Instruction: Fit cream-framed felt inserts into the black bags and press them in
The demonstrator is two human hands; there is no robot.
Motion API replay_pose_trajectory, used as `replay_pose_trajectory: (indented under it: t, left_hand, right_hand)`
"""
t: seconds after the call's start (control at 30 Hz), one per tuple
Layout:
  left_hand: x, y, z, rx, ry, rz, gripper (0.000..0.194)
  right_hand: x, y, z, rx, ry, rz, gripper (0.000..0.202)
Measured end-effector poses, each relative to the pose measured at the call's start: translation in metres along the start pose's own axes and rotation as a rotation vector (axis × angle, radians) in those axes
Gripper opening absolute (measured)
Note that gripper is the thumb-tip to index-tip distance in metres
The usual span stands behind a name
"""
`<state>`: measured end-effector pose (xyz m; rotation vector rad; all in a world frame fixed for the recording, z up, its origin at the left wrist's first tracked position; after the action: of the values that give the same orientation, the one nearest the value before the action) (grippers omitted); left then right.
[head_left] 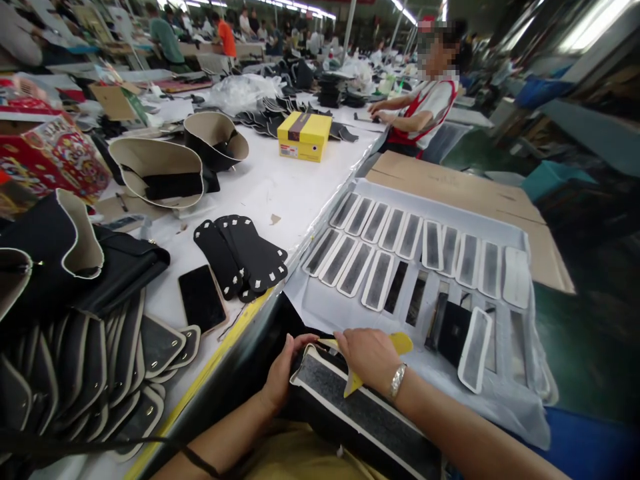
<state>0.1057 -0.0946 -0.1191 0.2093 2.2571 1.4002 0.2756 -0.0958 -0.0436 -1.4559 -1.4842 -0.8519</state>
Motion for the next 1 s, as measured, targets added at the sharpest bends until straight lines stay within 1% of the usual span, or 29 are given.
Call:
replay_pose_trajectory:
  t: [0.07, 0.13, 0.2, 0.3, 0.37, 0.43, 0.57, 0.73, 0.87, 1.0]
  left_hand:
    - [-0.002, 0.000, -0.001, 0.007, 0.003, -0.041, 0.065]
    - [-0.002, 0.002, -0.002, 0.004, 0.003, -0.038, 0.063]
    - [-0.001, 0.005, -0.003, 0.008, -0.007, 0.008, 0.063]
    - [0.001, 0.007, -0.005, 0.026, -0.025, 0.126, 0.069]
    - [0.001, 0.007, -0.006, 0.026, -0.027, 0.184, 0.073]
    - [0.002, 0.006, -0.006, 0.021, -0.026, 0.192, 0.074]
    - [0.003, 0.000, -0.007, 0.012, -0.007, 0.126, 0.072]
    - [0.004, -0.008, -0.007, 0.078, 0.037, 0.020, 0.072]
    - [0.003, -0.009, -0.005, 0.113, 0.031, -0.102, 0.075]
    - [0.000, -0.007, -0.004, 0.142, 0.046, -0.200, 0.079]
  right_hand:
    - [0.002, -0.003, 0.006, -0.031, 0.012, 0.027, 0.045]
    - [0.003, -0.008, 0.010, -0.016, 0.022, 0.046, 0.046]
    - [0.002, -0.013, 0.013, 0.029, 0.012, 0.043, 0.046]
    - [0.002, -0.022, 0.018, 0.100, 0.002, 0.029, 0.045]
    - [0.004, -0.026, 0.021, 0.108, 0.010, 0.022, 0.047]
    - [0.006, -0.029, 0.023, 0.119, 0.007, 0.013, 0.047]
    - [0.009, -0.033, 0.025, 0.163, 0.018, -0.024, 0.048]
    - [0.007, -0.037, 0.031, 0.159, 0.025, -0.014, 0.054]
    - [0.007, -0.039, 0.038, 0.176, 0.011, -0.009, 0.055]
    - [0.009, -0.041, 0.041, 0.247, 0.006, -0.044, 0.056]
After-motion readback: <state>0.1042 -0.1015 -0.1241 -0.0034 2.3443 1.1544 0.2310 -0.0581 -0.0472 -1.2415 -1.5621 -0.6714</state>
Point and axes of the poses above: each hand's wrist, its own z-axis towards the middle knuckle, its own x-axis out of the back of the hand, y = z × x, the point moved 2 cm from there along z, towards the middle knuckle, and after that the axes turned 5 degrees about z, right-handed, at the moved point
